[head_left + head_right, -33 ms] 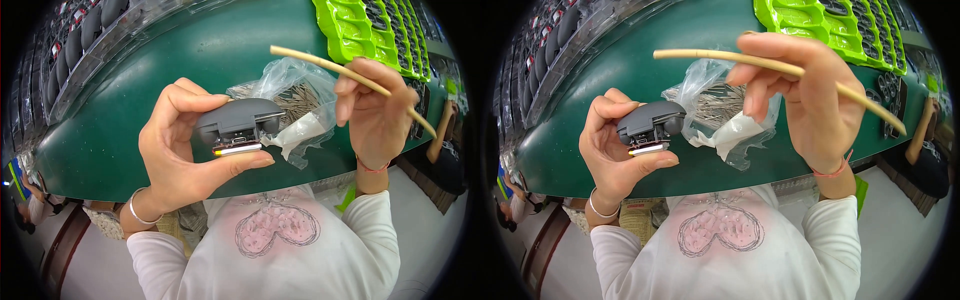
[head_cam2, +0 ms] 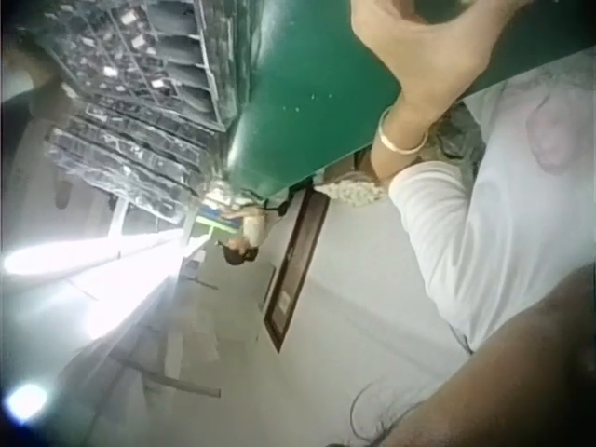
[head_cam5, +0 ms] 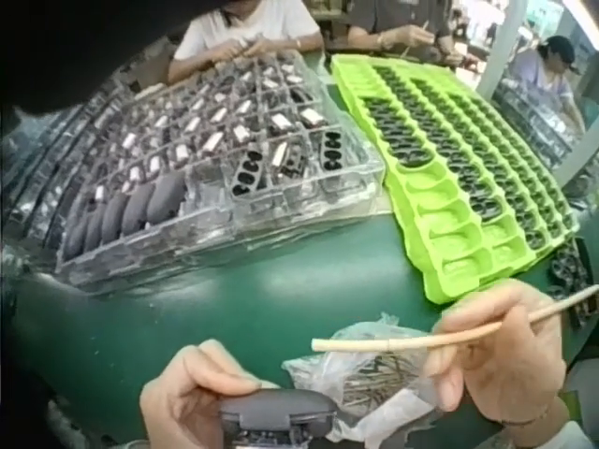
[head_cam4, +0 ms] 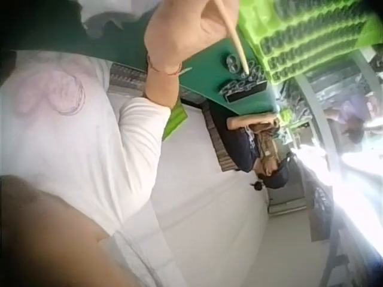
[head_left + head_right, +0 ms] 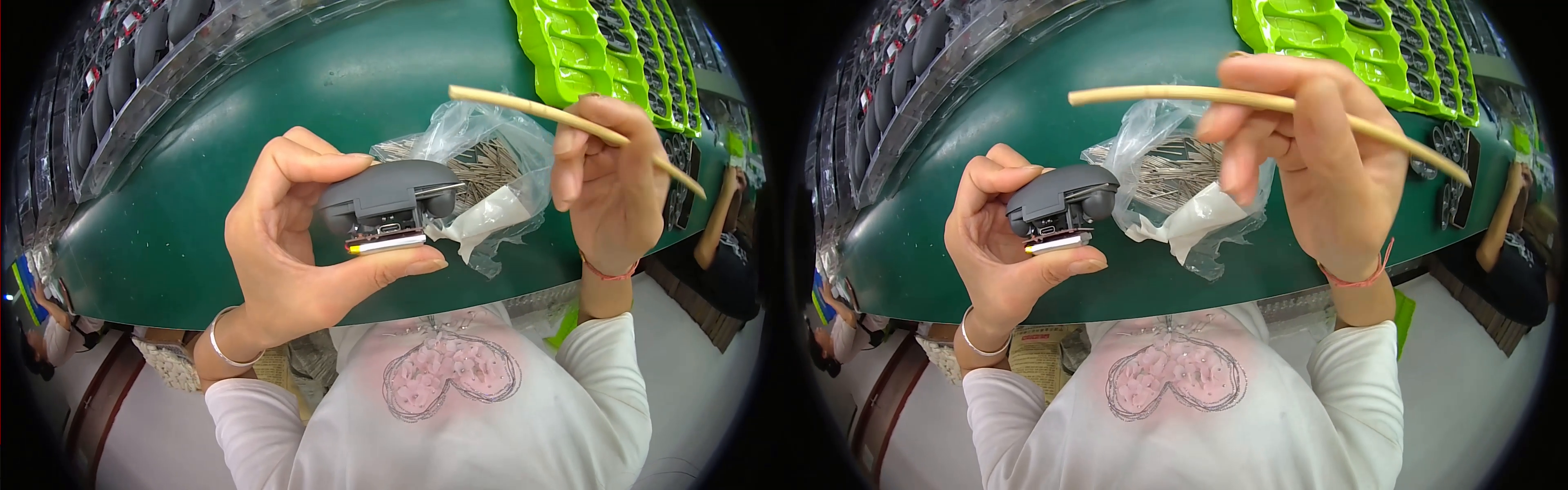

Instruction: The person assembles a small electronic device by inserting a circuit board, a battery module, and metal pins into a plastic housing, using a wooden applicator tool to position the components.

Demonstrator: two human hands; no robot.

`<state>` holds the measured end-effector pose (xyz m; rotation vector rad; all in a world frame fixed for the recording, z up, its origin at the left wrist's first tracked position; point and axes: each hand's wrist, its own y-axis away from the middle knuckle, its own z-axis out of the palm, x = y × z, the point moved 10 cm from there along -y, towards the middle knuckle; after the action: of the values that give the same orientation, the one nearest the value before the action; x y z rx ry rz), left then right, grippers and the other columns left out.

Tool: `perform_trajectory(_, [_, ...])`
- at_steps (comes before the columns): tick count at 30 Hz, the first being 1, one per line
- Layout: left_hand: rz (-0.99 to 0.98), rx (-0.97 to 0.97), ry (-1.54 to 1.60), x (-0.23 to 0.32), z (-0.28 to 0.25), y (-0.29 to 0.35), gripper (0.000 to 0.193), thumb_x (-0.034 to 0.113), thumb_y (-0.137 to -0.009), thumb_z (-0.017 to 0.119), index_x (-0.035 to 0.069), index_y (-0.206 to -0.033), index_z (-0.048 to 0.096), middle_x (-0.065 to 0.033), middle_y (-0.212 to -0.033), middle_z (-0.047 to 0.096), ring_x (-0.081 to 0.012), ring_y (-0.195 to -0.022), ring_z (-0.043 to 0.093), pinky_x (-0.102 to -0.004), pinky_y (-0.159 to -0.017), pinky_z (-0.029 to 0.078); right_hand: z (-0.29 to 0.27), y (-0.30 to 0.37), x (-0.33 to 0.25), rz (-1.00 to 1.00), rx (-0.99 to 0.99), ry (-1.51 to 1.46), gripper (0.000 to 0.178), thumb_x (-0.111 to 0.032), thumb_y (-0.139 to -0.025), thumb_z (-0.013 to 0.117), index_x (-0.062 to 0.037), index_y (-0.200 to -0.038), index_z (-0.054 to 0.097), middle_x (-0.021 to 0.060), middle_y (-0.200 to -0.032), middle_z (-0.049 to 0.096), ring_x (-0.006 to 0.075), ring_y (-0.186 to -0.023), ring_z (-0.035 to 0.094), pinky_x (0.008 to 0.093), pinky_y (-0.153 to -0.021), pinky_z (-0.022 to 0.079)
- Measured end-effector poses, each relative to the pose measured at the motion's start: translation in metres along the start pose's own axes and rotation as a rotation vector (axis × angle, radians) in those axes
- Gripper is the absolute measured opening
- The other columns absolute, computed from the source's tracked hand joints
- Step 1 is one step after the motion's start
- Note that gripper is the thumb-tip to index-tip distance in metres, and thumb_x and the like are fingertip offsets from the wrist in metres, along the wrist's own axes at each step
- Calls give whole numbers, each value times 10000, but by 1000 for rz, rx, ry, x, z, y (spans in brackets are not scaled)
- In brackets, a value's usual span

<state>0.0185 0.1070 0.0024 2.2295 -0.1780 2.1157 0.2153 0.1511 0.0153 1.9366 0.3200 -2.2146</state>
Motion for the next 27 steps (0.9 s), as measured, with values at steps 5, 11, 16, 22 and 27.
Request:
perform_trajectory(5, [7,35,26,4,-9,-1,627,103,-505,902,7,-988,514,-53,-885,496,-105,-790,522,-224,-706,456,1,-8,20,150,-97,-597,323,-203,-987,341,52,-1048,530,169,-821,575,144,-601,530,233,-516,450])
perform_trajectory(11, [93,28,53,11,-13,-3,631,88,-501,897,4,-996,515,-55,-883,486,-99,-758,533,-205,-659,475,13,-7,27,189,-190,-642,286,-190,-981,345,35,-1052,506,160,-870,550,134,-668,515,236,-575,449])
perform_trajectory(16, [47,56,81,8,-18,-2,636,58,-498,886,-5,-1007,510,-54,-893,475,-96,-754,540,-200,-626,511,22,-7,28,190,-282,-635,256,-170,-967,369,28,-1065,498,183,-907,536,137,-698,526,239,-606,458])
perform_trajectory(22, [64,70,59,10,-22,-2,629,66,-507,885,1,-1009,511,-50,-891,477,-93,-737,526,-200,-639,477,27,-6,29,162,-410,-668,229,-141,-954,401,15,-1088,500,206,-952,516,151,-738,546,247,-640,467])
perform_trajectory(27, [64,55,74,8,-21,-2,636,78,-508,889,2,-1012,510,-48,-889,475,-91,-733,517,-196,-637,452,28,-7,32,172,-407,-688,226,-144,-954,411,3,-1096,506,209,-970,510,153,-753,547,246,-656,468])
